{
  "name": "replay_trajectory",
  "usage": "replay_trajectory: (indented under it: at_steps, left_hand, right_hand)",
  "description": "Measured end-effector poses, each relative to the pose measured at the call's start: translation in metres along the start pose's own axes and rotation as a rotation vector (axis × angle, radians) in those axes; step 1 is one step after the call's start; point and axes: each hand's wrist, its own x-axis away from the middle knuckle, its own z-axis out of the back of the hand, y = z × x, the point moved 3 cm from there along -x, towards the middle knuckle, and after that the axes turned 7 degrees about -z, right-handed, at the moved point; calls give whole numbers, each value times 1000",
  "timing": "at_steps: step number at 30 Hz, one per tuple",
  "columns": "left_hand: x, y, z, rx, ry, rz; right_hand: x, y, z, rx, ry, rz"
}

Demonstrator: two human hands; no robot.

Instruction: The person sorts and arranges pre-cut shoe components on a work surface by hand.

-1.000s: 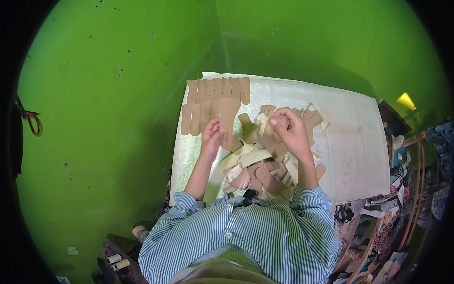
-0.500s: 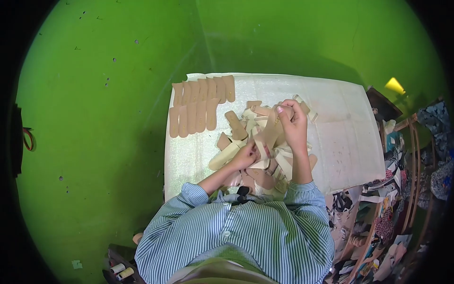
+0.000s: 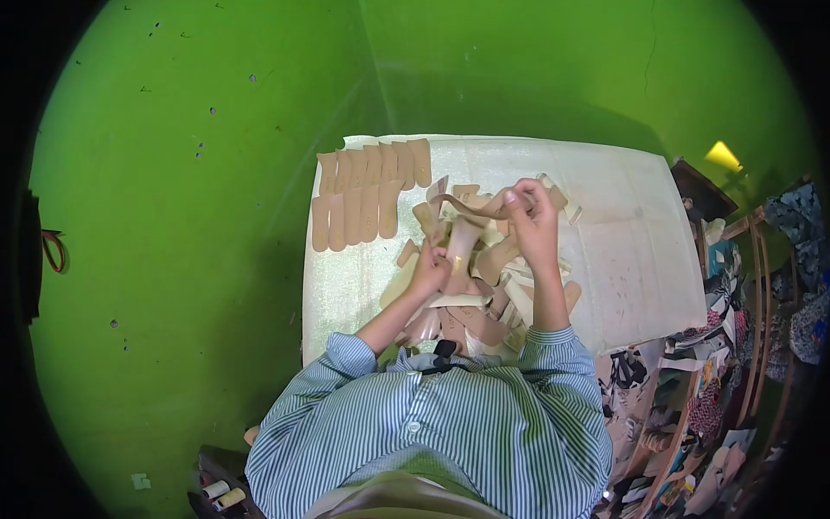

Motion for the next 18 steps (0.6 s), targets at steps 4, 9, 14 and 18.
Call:
replay_trajectory:
  at_steps: [4,9,14,18]
  left_hand:
    - [-10,21,21,294,222,63]
    - [-5,16,30,158,173,-51]
    - [-6,-23,25,1,133,-72]
    - [-2,-10,24,26,100,-23]
  right_hand:
    - [10,25,-6,376,-323,-75]
    - [18,64,1,611,-647,-174]
    - [29,59,6,595,-716,-295]
    - [31,62,13,580,-722,-346]
